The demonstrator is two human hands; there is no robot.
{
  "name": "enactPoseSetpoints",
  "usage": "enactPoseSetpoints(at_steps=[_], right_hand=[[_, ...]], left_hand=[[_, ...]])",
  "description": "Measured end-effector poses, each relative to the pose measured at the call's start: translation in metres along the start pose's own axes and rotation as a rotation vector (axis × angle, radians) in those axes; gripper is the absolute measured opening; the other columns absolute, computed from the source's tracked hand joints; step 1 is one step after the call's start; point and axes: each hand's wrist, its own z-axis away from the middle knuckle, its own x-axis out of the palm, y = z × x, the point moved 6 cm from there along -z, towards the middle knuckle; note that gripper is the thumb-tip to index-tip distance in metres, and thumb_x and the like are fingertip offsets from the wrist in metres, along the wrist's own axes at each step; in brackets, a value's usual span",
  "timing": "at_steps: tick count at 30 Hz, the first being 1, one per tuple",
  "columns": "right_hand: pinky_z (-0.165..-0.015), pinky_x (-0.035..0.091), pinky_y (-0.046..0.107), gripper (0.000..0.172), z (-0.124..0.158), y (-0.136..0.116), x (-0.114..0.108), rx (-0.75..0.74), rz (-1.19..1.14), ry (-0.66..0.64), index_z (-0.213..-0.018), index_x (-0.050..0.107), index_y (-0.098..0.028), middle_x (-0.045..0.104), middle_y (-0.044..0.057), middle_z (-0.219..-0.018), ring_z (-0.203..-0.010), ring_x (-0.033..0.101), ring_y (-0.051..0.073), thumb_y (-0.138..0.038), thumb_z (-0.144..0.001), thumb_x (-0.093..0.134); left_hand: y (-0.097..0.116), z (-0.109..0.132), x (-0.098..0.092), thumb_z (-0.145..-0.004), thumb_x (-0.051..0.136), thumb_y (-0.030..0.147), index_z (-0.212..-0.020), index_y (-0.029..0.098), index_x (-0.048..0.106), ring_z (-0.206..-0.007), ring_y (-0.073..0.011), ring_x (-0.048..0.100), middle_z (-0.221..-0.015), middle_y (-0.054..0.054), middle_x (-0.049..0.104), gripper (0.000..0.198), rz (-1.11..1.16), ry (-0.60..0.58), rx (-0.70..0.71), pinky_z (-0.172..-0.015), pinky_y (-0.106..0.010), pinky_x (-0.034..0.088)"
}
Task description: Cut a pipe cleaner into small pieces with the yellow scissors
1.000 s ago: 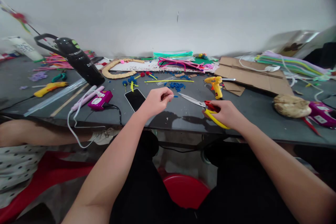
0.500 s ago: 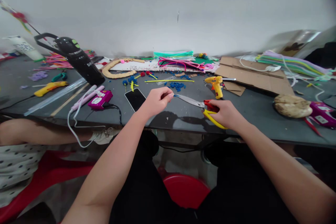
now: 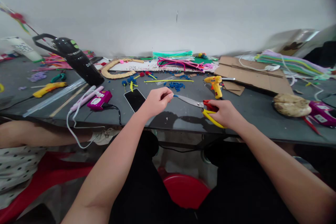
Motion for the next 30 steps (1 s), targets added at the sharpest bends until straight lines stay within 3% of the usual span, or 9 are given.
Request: enactPoseSetpoints(at_steps=[10, 17, 30], right_hand=[[-0.054, 0.032, 0.027, 0.024, 0.0002, 0.0018, 0.0044, 0.017, -0.001, -0.008, -0.070, 0.061, -0.018, 0.052, 0.000, -0.059, -0.057, 0.039, 0.013, -0.041, -0.078, 0.062], [-0.053, 0.030, 0.027, 0.028, 0.0016, -0.0021, -0.0001, 0.038, -0.006, -0.032, -0.063, 0.050, -0.019, 0.049, -0.002, -0.056, -0.055, 0.036, 0.012, -0.040, -0.075, 0.064], [-0.052, 0.027, 0.026, 0.030, 0.0013, -0.0005, 0.0029, 0.032, -0.014, -0.029, -0.062, 0.048, -0.019, 0.046, -0.003, -0.055, -0.055, 0.034, 0.011, -0.040, -0.075, 0.064]], left_hand=[[0.0004, -0.0005, -0.0001, -0.090, 0.052, 0.033, -0.076, 0.016, 0.058, -0.059, -0.0120, 0.049, -0.066, -0.001, 0.059, 0.022, -0.004, 0.000, -0.021, -0.058, -0.026, 0.037], [0.0024, 0.0007, -0.0015, -0.090, 0.053, 0.032, -0.076, 0.016, 0.059, -0.057, -0.0109, 0.045, -0.065, 0.000, 0.058, 0.022, -0.040, 0.018, 0.016, -0.057, -0.026, 0.035], [0.0020, 0.0011, -0.0010, -0.089, 0.053, 0.030, -0.077, 0.016, 0.060, -0.058, -0.0106, 0.045, -0.066, 0.000, 0.058, 0.020, -0.039, 0.015, 0.011, -0.058, -0.025, 0.035]])
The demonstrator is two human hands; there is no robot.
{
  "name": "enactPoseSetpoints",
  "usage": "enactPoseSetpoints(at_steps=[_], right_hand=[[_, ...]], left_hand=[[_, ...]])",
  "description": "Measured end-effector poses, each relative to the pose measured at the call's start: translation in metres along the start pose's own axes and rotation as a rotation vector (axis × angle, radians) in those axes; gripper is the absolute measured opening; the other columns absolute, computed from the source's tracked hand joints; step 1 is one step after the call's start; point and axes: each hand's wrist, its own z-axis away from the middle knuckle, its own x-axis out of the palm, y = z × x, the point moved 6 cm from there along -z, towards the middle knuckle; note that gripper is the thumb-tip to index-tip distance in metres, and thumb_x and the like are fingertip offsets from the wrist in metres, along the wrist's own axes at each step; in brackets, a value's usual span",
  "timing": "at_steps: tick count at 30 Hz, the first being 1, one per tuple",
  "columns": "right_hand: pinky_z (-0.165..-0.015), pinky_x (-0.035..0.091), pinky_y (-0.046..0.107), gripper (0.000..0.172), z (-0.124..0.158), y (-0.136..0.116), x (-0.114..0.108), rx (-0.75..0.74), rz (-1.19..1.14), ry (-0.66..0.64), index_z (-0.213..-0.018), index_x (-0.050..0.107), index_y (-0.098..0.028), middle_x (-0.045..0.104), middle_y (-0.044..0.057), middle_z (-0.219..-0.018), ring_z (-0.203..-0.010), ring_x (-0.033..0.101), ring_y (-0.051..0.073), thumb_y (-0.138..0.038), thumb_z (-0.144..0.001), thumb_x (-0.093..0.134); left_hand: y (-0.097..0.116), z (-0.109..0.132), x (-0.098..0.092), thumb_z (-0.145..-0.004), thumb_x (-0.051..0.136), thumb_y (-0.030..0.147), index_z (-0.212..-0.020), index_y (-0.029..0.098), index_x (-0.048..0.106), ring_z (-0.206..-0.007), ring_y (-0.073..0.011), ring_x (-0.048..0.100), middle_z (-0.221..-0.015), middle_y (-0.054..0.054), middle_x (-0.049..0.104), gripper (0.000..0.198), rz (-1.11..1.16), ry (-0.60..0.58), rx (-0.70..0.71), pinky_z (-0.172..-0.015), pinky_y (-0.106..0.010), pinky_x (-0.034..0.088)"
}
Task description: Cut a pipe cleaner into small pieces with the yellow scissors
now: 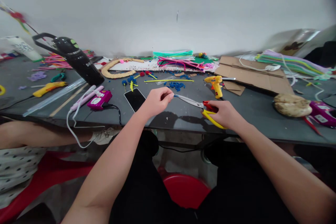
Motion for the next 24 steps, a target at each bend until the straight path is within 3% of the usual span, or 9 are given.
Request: enactPoseSetpoints(at_steps=[17, 24], right_hand=[[-0.054, 0.031, 0.026, 0.026, -0.0011, 0.0015, 0.0017, 0.007, -0.008, 0.001, -0.067, 0.060, -0.017, 0.052, 0.000, -0.059, -0.057, 0.038, 0.012, -0.041, -0.075, 0.062], [-0.052, 0.027, 0.026, 0.034, -0.0005, 0.0001, -0.0016, 0.048, -0.046, 0.013, -0.060, 0.049, -0.019, 0.042, -0.003, -0.055, -0.056, 0.033, 0.011, -0.045, -0.074, 0.065]], left_hand=[[-0.0026, -0.0009, 0.0014, -0.089, 0.052, 0.031, -0.078, 0.016, 0.060, -0.057, -0.0105, 0.047, -0.065, 0.000, 0.059, 0.020, 0.001, -0.010, -0.011, -0.058, -0.025, 0.036], [0.0000, -0.0010, 0.0011, -0.089, 0.052, 0.030, -0.075, 0.016, 0.059, -0.058, -0.0108, 0.047, -0.065, 0.000, 0.059, 0.021, 0.022, -0.014, -0.026, -0.058, -0.025, 0.036]])
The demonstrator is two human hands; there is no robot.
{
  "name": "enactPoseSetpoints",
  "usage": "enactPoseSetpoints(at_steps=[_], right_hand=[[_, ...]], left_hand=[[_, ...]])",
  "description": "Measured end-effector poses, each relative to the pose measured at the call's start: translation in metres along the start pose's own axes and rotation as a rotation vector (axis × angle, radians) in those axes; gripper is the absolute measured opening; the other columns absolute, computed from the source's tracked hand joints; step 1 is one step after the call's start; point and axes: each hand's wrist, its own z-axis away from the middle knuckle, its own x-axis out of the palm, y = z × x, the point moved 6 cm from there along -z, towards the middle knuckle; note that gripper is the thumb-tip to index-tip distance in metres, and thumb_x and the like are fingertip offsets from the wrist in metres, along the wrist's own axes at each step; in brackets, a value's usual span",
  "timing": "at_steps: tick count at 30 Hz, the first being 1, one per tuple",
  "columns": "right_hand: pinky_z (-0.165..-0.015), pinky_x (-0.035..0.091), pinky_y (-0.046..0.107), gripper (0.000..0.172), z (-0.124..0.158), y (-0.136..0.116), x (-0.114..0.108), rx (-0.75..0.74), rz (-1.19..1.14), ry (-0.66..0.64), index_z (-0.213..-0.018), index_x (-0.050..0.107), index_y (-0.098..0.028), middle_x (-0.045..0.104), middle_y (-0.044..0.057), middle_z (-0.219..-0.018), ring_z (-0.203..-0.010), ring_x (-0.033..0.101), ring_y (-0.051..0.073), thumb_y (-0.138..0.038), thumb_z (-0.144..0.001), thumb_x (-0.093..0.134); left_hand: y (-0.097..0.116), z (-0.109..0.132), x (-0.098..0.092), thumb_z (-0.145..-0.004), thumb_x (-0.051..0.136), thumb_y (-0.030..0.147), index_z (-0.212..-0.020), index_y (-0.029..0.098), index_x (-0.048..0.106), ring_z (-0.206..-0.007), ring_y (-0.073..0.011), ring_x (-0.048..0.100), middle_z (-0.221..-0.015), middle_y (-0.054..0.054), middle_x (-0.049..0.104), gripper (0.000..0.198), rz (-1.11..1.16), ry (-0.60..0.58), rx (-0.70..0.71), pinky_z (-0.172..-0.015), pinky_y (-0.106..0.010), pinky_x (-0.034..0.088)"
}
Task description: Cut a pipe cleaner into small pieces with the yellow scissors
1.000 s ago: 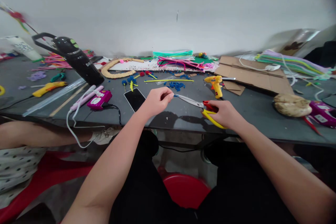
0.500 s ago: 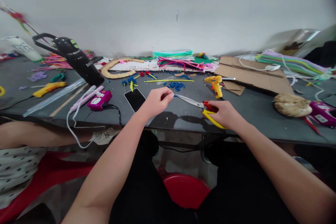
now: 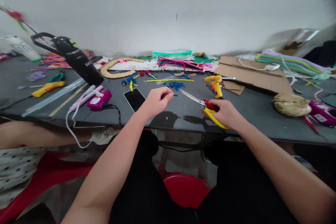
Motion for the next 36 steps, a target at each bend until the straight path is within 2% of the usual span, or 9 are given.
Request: enactPoseSetpoints(at_steps=[10, 26, 31, 36], right_hand=[[-0.053, 0.029, 0.025, 0.026, 0.0014, -0.0028, 0.0008, -0.066, 0.015, 0.013, -0.063, 0.051, -0.018, 0.046, -0.003, -0.057, -0.056, 0.034, 0.011, -0.037, -0.075, 0.063], [-0.054, 0.031, 0.026, 0.024, -0.0003, -0.0009, 0.0015, -0.054, 0.046, 0.029, -0.064, 0.057, -0.017, 0.050, 0.000, -0.058, -0.057, 0.036, 0.012, -0.038, -0.074, 0.062], [-0.052, 0.028, 0.025, 0.029, 0.0007, -0.0025, -0.0019, -0.011, 0.014, 0.016, -0.061, 0.049, -0.018, 0.042, -0.003, -0.056, -0.056, 0.033, 0.011, -0.040, -0.073, 0.064], [-0.052, 0.029, 0.025, 0.028, 0.0018, -0.0062, -0.0024, -0.049, 0.016, 0.006, -0.063, 0.047, -0.019, 0.045, -0.002, -0.057, -0.056, 0.033, 0.011, -0.038, -0.074, 0.063]], left_hand=[[-0.0009, 0.0002, -0.0007, -0.090, 0.052, 0.033, -0.077, 0.016, 0.060, -0.057, -0.0108, 0.046, -0.065, 0.000, 0.058, 0.023, -0.021, 0.020, 0.019, -0.057, -0.026, 0.035], [-0.0021, -0.0001, -0.0001, -0.090, 0.050, 0.034, -0.079, 0.016, 0.060, -0.058, -0.0119, 0.049, -0.067, -0.001, 0.060, 0.023, 0.005, 0.010, 0.013, -0.057, -0.025, 0.037], [0.0002, -0.0004, -0.0005, -0.091, 0.051, 0.034, -0.077, 0.016, 0.059, -0.057, -0.0112, 0.047, -0.065, -0.001, 0.059, 0.024, -0.008, 0.010, 0.007, -0.057, -0.025, 0.036], [-0.0001, -0.0003, -0.0008, -0.091, 0.051, 0.034, -0.076, 0.016, 0.058, -0.056, -0.0111, 0.046, -0.063, 0.000, 0.057, 0.024, -0.002, 0.017, 0.013, -0.056, -0.025, 0.035]])
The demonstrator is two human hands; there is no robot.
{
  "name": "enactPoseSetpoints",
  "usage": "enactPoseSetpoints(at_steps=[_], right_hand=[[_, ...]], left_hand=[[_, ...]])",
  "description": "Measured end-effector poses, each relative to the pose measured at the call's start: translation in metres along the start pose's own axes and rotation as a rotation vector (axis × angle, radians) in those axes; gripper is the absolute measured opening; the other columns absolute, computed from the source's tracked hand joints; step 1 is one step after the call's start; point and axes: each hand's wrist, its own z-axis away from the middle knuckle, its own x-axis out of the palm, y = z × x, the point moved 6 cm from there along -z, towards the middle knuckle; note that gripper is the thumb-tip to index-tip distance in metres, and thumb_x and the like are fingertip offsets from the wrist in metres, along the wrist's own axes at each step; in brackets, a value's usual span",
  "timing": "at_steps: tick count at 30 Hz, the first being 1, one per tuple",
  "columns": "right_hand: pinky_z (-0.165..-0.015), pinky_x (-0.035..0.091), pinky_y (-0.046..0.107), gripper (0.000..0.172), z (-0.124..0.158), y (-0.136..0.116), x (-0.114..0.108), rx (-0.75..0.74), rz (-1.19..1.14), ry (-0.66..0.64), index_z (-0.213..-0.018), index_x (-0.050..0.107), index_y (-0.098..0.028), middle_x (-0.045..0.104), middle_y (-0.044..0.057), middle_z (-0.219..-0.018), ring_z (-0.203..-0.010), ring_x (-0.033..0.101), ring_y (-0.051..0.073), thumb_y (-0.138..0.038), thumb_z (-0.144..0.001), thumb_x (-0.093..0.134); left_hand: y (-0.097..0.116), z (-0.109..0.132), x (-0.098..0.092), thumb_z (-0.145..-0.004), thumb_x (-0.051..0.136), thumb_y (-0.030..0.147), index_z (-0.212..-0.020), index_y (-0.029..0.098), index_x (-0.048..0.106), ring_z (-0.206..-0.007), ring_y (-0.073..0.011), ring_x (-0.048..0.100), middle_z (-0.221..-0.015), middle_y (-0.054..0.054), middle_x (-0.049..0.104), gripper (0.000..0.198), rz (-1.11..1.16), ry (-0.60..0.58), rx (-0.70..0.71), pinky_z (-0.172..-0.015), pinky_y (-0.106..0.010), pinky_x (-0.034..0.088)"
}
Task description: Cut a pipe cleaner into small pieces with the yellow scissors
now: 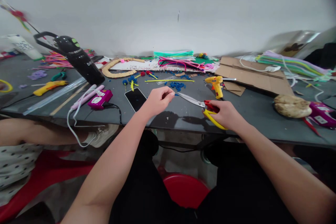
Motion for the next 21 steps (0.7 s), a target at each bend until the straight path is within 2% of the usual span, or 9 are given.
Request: enactPoseSetpoints(at_steps=[15, 21], right_hand=[[-0.053, 0.030, 0.026, 0.022, -0.0013, 0.0036, 0.0028, -0.007, 0.023, 0.019, -0.063, 0.053, -0.018, 0.049, -0.001, -0.057, -0.056, 0.035, 0.012, -0.036, -0.072, 0.062], [-0.053, 0.029, 0.026, 0.024, -0.0007, 0.0057, 0.0019, 0.032, 0.030, 0.024, -0.062, 0.054, -0.018, 0.046, -0.002, -0.056, -0.057, 0.034, 0.012, -0.038, -0.073, 0.062]], left_hand=[[-0.0035, -0.0002, 0.0016, -0.091, 0.051, 0.034, -0.078, 0.016, 0.060, -0.056, -0.0114, 0.047, -0.064, 0.000, 0.058, 0.024, -0.007, -0.003, -0.008, -0.056, -0.025, 0.035], [-0.0012, -0.0004, 0.0020, -0.091, 0.050, 0.034, -0.076, 0.016, 0.059, -0.057, -0.0113, 0.047, -0.064, 0.000, 0.058, 0.025, -0.014, -0.015, -0.023, -0.057, -0.026, 0.035]])
